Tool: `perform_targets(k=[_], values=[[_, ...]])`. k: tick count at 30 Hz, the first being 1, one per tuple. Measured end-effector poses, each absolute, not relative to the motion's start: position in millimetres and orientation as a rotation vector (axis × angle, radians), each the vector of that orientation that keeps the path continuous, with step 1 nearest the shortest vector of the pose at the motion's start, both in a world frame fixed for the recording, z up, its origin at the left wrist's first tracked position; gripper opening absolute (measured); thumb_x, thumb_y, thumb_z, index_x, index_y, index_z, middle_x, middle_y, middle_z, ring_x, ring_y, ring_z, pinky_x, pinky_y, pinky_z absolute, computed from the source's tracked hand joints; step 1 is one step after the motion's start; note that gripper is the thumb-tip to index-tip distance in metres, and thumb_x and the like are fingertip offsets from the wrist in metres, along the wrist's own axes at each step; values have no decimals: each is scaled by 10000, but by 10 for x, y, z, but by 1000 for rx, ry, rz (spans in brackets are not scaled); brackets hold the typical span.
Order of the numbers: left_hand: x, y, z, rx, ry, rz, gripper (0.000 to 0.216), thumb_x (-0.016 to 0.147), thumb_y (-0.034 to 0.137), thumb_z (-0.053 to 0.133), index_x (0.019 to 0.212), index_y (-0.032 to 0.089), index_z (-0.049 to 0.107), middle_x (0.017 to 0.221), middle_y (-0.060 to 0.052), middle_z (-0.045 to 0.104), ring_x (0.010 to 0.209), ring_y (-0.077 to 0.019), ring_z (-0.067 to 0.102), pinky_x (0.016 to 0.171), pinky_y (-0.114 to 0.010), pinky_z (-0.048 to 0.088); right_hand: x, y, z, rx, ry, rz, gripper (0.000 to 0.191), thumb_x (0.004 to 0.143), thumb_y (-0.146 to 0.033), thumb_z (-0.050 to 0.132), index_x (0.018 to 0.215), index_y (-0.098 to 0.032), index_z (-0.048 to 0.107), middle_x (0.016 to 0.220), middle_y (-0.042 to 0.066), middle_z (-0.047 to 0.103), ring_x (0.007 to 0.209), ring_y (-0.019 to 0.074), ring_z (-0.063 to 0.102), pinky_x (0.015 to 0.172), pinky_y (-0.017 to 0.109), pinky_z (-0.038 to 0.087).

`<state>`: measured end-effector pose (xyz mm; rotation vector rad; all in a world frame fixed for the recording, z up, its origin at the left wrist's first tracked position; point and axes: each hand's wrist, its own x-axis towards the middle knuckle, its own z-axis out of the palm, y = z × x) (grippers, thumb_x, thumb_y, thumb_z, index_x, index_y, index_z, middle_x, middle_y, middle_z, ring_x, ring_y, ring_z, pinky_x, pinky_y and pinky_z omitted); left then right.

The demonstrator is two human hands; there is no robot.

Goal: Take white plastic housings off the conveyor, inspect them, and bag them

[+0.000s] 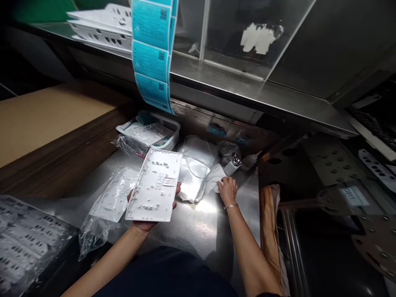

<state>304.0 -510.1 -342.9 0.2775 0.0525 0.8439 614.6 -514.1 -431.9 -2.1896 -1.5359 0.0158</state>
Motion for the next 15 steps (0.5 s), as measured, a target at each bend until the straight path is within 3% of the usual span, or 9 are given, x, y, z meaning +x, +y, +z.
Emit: perform_targets(k=[3, 6, 8, 10, 15], values=[[2871, -5138, -3434, 345, 186, 911, 1019, 670, 843, 280, 1464, 221, 132, 1460, -172, 333, 1347, -380, 260, 927, -497, 400, 5639, -5092, -4192, -1992, -1787, -29, 325, 927, -388, 415, 1005, -146, 619, 1002, 121, 581, 933, 234, 482, 812, 340, 357], [2713, -5175, -3473, 369, 273, 949, 1046, 619, 851, 322, 1447, 222, 214, 1447, -155, 361, 1333, -402, 274, 918, -539, 395, 4993, -5096, -4064, -1777, -2225, 46, 318, 892, -410, 502, 1058, -153, 587, 959, 102, 584, 902, 232, 497, 750, 316, 376], [2639, -5200, -3493, 352, 305, 963, 1038, 594, 837, 373, 1427, 226, 272, 1439, -148, 373, 1324, -415, 284, 928, -567, 384, 4641, -5121, -4016, -1842, -2375, 64, 250, 871, -332, 548, 1044, -154, 580, 969, 111, 573, 891, 248, 506, 663, 309, 368], [2591, -5227, -3497, 326, 310, 962, 1038, 570, 823, 422, 1404, 213, 321, 1424, -153, 392, 1311, -425, 302, 941, -577, 376, 4441, -5135, -3987, -1964, -2435, 92, 154, 886, -187, 485, 999, -150, 583, 962, 117, 566, 870, 245, 525, 597, 295, 343], [2521, -5285, -3497, 304, 236, 945, 993, 565, 800, 457, 1355, 201, 391, 1408, -161, 409, 1306, -429, 312, 952, -535, 387, 4461, -5061, -3880, -1958, -2556, 284, 252, 870, -53, 370, 912, -127, 607, 920, 125, 583, 826, 227, 567, 580, 289, 314]])
